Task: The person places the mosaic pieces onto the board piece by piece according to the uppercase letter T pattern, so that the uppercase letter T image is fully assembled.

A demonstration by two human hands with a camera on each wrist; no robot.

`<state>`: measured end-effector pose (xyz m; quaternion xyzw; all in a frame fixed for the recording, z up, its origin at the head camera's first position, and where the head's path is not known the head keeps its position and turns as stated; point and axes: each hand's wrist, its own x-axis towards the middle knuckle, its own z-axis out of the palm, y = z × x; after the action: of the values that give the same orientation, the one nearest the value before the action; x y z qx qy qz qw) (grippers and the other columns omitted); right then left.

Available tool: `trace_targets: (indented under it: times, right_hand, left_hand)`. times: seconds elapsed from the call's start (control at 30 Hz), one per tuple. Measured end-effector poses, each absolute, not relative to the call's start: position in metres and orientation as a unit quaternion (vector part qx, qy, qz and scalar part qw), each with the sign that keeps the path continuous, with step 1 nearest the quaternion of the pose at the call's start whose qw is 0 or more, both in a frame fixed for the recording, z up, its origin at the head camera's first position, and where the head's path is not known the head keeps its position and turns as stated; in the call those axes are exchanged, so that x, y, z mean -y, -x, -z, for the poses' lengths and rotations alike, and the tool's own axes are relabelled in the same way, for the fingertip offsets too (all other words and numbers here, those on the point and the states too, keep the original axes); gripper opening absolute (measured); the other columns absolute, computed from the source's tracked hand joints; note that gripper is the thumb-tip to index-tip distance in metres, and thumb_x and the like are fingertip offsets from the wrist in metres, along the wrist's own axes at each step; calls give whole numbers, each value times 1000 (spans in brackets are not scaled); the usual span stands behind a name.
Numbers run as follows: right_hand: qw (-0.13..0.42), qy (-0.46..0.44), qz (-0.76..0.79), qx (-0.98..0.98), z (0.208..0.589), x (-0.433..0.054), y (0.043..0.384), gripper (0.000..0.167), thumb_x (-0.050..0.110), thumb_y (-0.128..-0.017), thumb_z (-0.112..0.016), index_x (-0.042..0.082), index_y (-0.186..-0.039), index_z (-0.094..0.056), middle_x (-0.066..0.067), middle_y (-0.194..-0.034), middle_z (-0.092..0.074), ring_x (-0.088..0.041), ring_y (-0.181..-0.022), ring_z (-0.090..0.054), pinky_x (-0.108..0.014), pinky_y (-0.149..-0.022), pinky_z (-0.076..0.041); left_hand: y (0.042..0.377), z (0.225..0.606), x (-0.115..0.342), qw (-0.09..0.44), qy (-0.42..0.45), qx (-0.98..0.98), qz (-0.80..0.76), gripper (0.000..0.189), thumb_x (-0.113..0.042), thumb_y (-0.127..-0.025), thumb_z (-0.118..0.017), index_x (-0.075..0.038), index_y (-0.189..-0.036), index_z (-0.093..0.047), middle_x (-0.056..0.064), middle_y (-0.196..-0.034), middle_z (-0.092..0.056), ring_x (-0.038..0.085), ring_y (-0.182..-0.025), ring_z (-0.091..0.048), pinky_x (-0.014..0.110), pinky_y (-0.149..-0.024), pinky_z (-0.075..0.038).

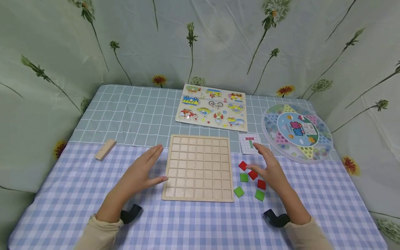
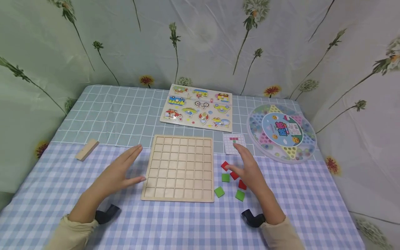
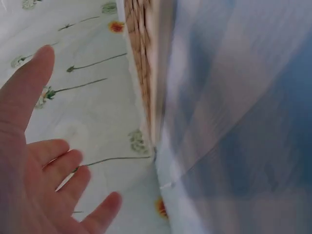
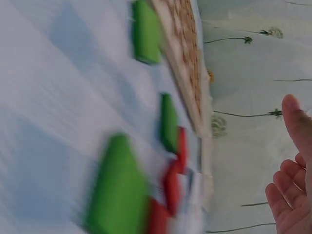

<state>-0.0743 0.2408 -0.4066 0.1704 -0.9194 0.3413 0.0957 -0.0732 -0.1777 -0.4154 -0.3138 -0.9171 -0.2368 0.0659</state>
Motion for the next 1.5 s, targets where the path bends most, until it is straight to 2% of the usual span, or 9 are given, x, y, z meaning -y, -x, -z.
trace_targets:
  times: [0.13, 0.3, 0.6, 0.77, 1.0, 1.2, 1.37, 1.5]
  right_hand:
    - [81, -162, -359, 916, 423, -236, 74, 75, 9, -69, -77, -1, -132, -39, -17, -128, -43, -32, -110, -45, -47, -88, -40]
    - [55, -141, -375, 915, 437, -233, 74, 71, 12, -71, -75, 0, -132, -40, -15, -126, -45, -31, -106, -47, -48, -88, -40]
    - [18, -116, -379, 918, 455, -233, 74, 66, 23, -74, -73, 4, -130, -43, -14, -123, -46, -27, -105, -46, -42, -90, -40]
    - [23, -119, -368, 922, 458, -232, 74, 61, 21, -74, -73, 2, -125, -47, -15, -124, -46, -28, -111, -43, -44, -94, -36]
    - [19, -100, -353, 930, 457, -232, 72, 53, 17, -75, -73, 0, -120, -51, -19, -124, -45, -32, -115, -39, -48, -96, -32]
    - [17, -78, -353, 932, 457, -232, 73, 42, 12, -76, -72, -2, -113, -56, -19, -122, -46, -33, -113, -42, -48, -93, -36]
    - [4, -60, -355, 933, 456, -230, 74, 31, 9, -78, -69, -2, -105, -59, -18, -121, -46, -32, -110, -44, -46, -88, -41]
    - [8, -53, -353, 934, 455, -230, 74, 30, 9, -79, -68, -2, -105, -58, -17, -117, -49, -31, -106, -47, -46, -86, -43]
  left_hand:
    - [66, 424, 173, -20, 271, 924, 270, 96, -48, -73, -69, -3, -142, -21, 13, -144, -24, 30, -129, -25, 45, -100, -27]
    - [62, 431, 171, -64, 247, 919, 299, 98, -49, -70, -71, -2, -142, -23, 14, -144, -25, 31, -129, -26, 46, -101, -26]
    - [61, 442, 174, -71, 249, 913, 315, 103, -53, -64, -72, -1, -141, -26, 16, -142, -28, 33, -127, -28, 48, -100, -26]
    - [60, 449, 174, -55, 260, 908, 324, 106, -57, -60, -73, 0, -139, -30, 15, -141, -31, 34, -126, -28, 50, -99, -25]
    - [59, 454, 172, -71, 254, 907, 327, 107, -58, -58, -73, -3, -139, -31, 13, -142, -29, 34, -127, -25, 54, -98, -24]
    - [59, 456, 172, -67, 254, 908, 326, 102, -52, -61, -75, -3, -139, -32, 14, -140, -31, 36, -126, -26, 55, -97, -25]
    - [59, 455, 174, -81, 254, 907, 326, 112, -60, -56, -74, -3, -141, -28, 14, -142, -28, 34, -128, -23, 53, -99, -23]
    - [59, 455, 175, -94, 254, 907, 324, 116, -65, -55, -70, -3, -142, -24, 13, -143, -25, 32, -130, -20, 52, -100, -21]
